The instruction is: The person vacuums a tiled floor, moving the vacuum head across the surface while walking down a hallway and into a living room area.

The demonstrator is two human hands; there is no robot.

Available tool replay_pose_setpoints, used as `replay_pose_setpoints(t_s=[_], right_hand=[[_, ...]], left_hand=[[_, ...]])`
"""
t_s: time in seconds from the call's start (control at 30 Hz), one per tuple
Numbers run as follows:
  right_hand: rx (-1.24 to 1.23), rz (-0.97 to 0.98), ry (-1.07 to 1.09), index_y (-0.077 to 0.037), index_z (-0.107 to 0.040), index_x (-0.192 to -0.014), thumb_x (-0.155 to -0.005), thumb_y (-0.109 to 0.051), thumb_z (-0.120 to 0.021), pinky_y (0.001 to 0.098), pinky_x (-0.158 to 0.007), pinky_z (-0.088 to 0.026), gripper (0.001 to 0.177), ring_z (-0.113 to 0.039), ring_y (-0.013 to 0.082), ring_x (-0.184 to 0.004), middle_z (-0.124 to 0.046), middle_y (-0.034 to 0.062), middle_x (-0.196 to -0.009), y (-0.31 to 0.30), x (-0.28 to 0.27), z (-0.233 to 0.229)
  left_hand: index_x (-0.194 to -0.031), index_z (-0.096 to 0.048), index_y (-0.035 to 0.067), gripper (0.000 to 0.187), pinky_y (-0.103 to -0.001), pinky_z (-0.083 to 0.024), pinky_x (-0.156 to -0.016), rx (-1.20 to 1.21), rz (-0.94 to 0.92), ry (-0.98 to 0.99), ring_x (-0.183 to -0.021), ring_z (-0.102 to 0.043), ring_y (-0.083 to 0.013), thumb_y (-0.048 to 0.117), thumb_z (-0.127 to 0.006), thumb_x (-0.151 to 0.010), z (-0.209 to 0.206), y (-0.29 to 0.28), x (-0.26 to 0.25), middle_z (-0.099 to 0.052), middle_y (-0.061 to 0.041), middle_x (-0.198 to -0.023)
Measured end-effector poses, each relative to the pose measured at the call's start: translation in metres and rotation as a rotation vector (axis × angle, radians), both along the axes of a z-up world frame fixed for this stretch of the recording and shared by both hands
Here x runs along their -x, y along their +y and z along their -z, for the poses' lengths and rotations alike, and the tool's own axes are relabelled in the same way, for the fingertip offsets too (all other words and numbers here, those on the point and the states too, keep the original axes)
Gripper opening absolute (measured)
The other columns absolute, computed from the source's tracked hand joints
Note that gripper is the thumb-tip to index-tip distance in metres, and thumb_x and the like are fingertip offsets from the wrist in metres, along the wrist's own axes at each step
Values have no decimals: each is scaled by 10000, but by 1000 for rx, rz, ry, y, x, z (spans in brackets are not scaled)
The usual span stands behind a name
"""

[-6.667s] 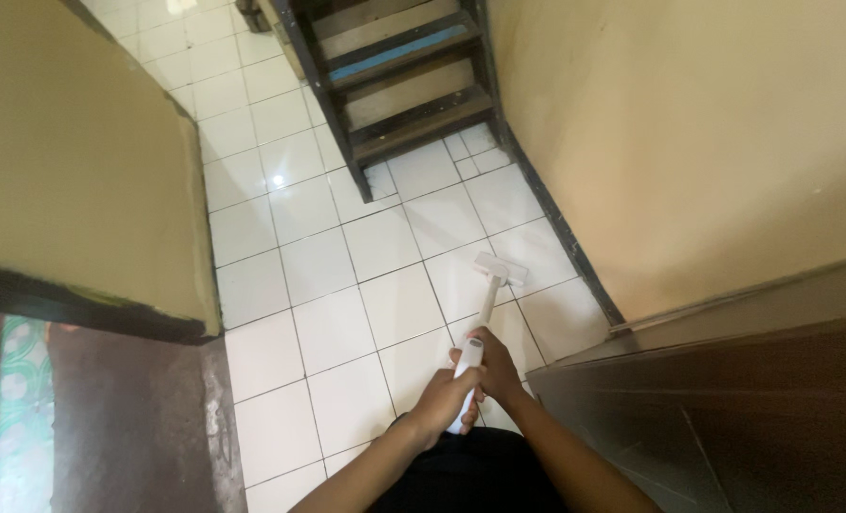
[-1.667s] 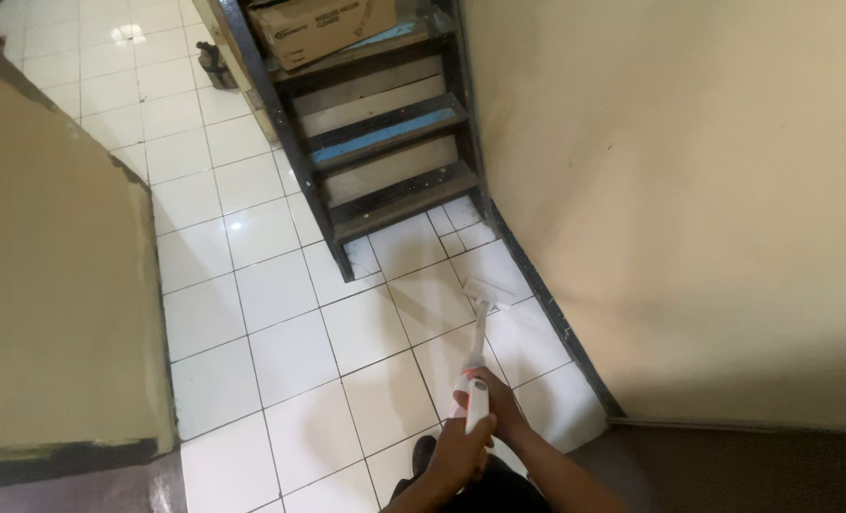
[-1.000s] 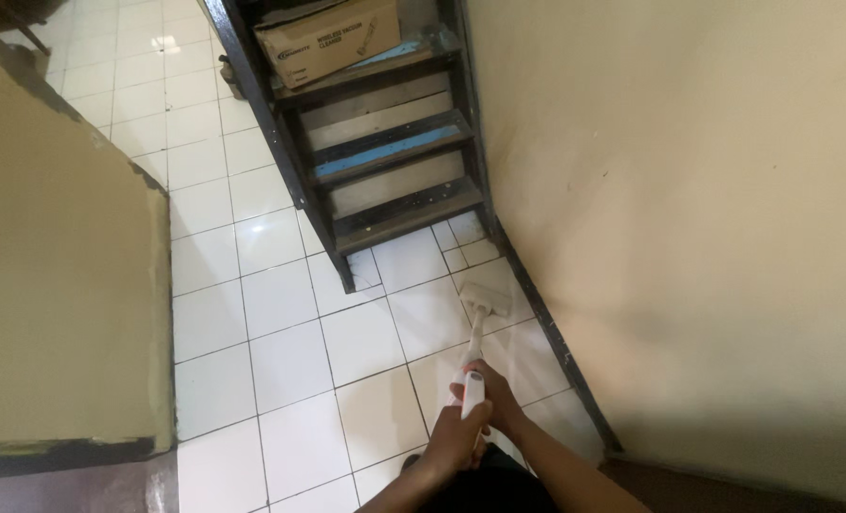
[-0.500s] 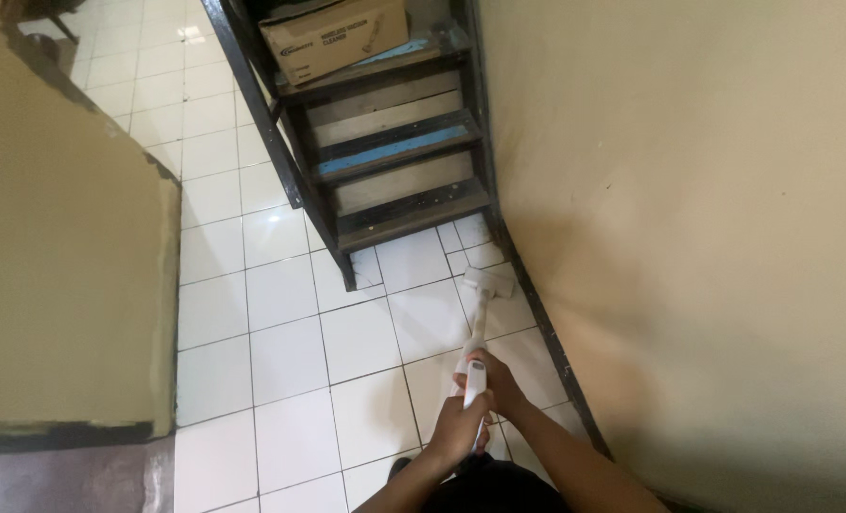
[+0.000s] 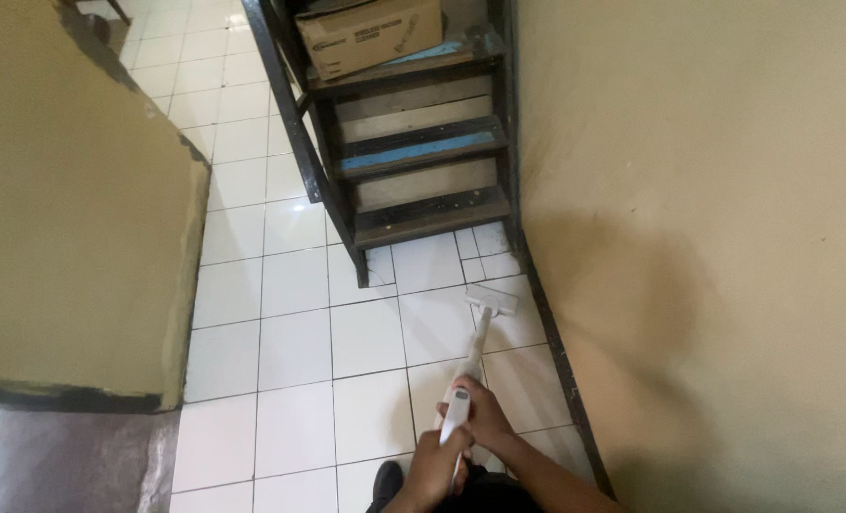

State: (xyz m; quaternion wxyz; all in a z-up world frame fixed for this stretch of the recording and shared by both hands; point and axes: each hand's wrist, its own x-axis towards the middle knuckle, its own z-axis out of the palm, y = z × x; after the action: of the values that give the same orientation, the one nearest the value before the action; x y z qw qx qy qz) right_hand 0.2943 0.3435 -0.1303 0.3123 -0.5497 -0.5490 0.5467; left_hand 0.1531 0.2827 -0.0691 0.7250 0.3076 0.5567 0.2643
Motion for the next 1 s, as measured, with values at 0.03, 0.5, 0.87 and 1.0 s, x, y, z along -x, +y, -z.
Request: replay_pose_setpoints(t_s=[0.03, 0.5, 0.87, 1.0], right_hand=[[38, 3, -12, -75, -588, -1027, -860, -229, -813, 306, -717, -595, 320, -705, 167, -835, -682, 65, -916, 4, 0, -3], [11, -113, 102, -73, -559, -978, -880, -212, -799, 295, -655, -570, 294, -690, 140, -771, -661, 47, -843, -1, 20, -17], [81, -201, 125, -83, -521, -963, -897, -214, -779, 294, -504, -514, 297, -670, 132, -638, -688, 103, -772, 28, 29, -20], [334, -184, 76, -112, -503, -974, -865, -223, -731, 353, -439, -383, 277, -539, 214, -513, -673, 96, -716, 28, 23, -35]], left_hand=[[-766, -622, 8, 337, -324, -392, -396, -21, -12, -21, -381, -497, -181, 305, -579, -919, -6, 6, -1, -533, -85, -495], [-757, -597, 4, 332, -310, -409, -412, 6, -129, -16, -394, -497, -171, 292, -586, -922, -40, -10, 7, -531, -71, -501], [-744, -590, 19, 361, -305, -401, -414, -101, -224, -31, -399, -476, -145, 316, -551, -946, -36, 6, 7, -498, -46, -509], [-755, -595, 38, 340, -295, -408, -421, -72, -208, 13, -393, -475, -148, 317, -529, -936, -44, 6, 4, -511, -54, -504]])
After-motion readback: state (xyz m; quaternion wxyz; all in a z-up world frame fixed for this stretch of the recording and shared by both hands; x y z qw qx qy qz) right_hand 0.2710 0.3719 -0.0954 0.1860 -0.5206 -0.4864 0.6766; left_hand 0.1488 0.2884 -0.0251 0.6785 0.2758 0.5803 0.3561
